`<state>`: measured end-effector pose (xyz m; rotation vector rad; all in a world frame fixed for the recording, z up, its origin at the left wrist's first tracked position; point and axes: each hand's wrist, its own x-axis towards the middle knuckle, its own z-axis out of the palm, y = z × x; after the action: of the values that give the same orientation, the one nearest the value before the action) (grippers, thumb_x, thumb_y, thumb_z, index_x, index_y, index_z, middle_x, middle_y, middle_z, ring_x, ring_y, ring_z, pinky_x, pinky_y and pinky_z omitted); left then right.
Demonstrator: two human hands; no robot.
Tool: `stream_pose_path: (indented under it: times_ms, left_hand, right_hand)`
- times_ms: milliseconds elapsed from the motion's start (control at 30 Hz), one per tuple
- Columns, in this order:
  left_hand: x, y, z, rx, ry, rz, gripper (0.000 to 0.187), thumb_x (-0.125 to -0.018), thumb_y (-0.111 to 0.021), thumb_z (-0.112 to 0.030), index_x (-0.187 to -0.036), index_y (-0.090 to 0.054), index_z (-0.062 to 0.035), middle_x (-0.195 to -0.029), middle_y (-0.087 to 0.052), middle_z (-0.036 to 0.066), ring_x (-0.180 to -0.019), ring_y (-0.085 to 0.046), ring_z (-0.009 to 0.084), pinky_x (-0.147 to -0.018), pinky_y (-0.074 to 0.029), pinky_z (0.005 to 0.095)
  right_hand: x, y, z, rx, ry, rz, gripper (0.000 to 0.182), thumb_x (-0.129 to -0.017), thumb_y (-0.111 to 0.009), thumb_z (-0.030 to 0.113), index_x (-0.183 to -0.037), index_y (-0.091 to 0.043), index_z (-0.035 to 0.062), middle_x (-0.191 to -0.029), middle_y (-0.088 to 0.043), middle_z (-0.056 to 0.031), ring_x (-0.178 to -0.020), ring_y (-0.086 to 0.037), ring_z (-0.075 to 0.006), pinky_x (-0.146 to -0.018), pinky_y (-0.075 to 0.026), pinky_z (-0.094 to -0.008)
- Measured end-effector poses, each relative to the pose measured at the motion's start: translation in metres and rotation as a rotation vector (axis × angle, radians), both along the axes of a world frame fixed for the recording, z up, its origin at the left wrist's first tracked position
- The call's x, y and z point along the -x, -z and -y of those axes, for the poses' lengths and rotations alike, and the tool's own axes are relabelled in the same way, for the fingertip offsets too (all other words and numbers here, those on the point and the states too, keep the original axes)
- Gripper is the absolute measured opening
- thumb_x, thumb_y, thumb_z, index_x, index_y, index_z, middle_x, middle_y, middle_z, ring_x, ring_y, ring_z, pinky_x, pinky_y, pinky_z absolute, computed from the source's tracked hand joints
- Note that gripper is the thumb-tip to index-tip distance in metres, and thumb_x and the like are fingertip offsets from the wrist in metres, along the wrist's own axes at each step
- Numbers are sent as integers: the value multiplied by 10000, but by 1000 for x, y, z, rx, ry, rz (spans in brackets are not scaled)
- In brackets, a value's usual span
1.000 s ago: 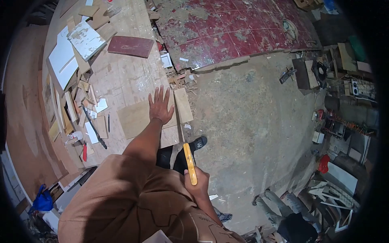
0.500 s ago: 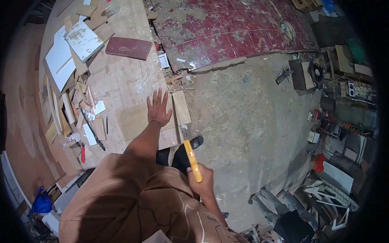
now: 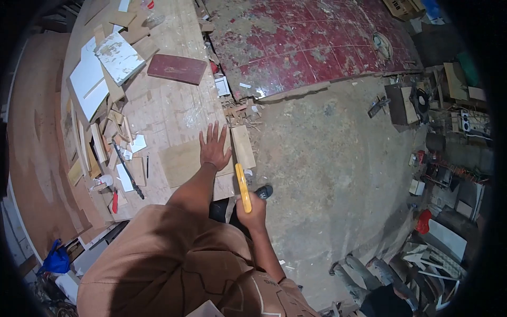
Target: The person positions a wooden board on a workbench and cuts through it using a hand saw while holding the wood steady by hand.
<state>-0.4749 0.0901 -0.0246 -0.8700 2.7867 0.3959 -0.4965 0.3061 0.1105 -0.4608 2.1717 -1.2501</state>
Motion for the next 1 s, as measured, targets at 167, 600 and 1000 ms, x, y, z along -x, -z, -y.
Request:
stream_pose_path:
  times_ms: [167, 600, 1000]
  left_hand:
    - [-2, 2, -5, 34, -1, 24, 833, -938, -498, -520, -1627, -161, -195, -1695, -86, 129, -1563, -62, 331, -1222, -22, 619]
    - [0, -3, 2, -33, -15, 23, 824, -934, -526, -475, -1624, -173, -195, -1690, -105, 125, -1561, -70, 330, -1220, -34, 623]
    - [5, -12, 7, -86, 0, 137, 862, -920, -545, -470, -1629, -135, -202, -1690, -101, 127, -1562, -61, 330, -1218, -36, 631]
  right_hand:
    - [16, -6, 10, 36, -12, -27, 203, -880, -672, 113, -742, -566, 8, -611, -584, -180, -554, -630, -335, -542, -471, -404]
    - [33, 11, 52, -39, -52, -111, 165, -865, -675, 119, -765, -600, 11, -597, -583, -171, -535, -618, -328, -536, -471, -403]
    - [-8, -14, 19, -43, -33, -94, 209, -870, -689, 117, -743, -557, 16, -575, -530, -135, -492, -550, -242, -503, -439, -373]
